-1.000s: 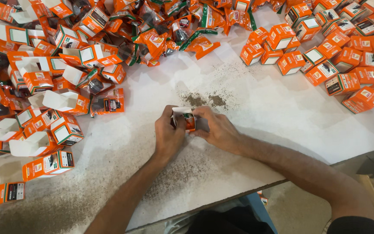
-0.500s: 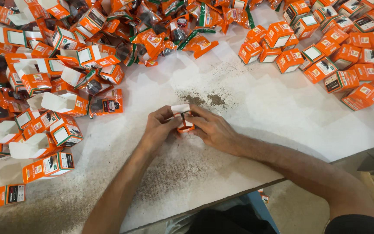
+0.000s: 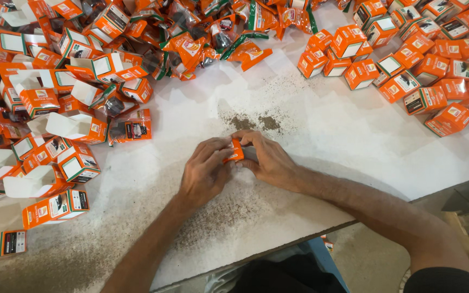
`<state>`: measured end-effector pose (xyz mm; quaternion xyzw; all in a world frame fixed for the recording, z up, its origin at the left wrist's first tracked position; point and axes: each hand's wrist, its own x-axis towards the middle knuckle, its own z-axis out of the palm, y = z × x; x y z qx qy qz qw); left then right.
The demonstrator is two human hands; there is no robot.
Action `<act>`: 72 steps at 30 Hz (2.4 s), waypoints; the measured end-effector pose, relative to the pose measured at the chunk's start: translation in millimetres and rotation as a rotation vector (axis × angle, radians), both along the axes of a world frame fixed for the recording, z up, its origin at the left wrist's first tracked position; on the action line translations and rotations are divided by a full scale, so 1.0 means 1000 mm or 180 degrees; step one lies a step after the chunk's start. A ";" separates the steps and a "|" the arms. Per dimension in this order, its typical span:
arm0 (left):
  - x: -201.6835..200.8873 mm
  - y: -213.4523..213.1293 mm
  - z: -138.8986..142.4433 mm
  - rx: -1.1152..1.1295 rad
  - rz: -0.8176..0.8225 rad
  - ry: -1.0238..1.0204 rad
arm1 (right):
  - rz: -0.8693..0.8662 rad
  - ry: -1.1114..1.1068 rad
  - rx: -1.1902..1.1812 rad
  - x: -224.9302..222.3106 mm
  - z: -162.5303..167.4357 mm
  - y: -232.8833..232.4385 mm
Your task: The person packs small orange cartons at a table. They pick up a folded carton, open it, place a small plastic sachet inside, close the flaps, and toss the finished carton onto a large pile of packed cartons, repeating this cycle continuously.
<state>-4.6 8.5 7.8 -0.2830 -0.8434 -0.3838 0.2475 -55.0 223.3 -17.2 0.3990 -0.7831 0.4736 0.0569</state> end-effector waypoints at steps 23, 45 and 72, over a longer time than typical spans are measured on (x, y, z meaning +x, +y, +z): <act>0.004 0.012 -0.011 -0.0663 0.0233 0.0682 | 0.0167 0.0251 0.0310 0.006 0.014 0.003; 0.016 -0.022 -0.006 -0.0570 0.0395 0.0523 | 0.0071 0.0818 0.0412 -0.010 0.016 0.015; -0.023 -0.132 0.026 -0.3004 0.2200 -0.0266 | 0.0230 -0.0700 0.0390 0.002 0.013 -0.003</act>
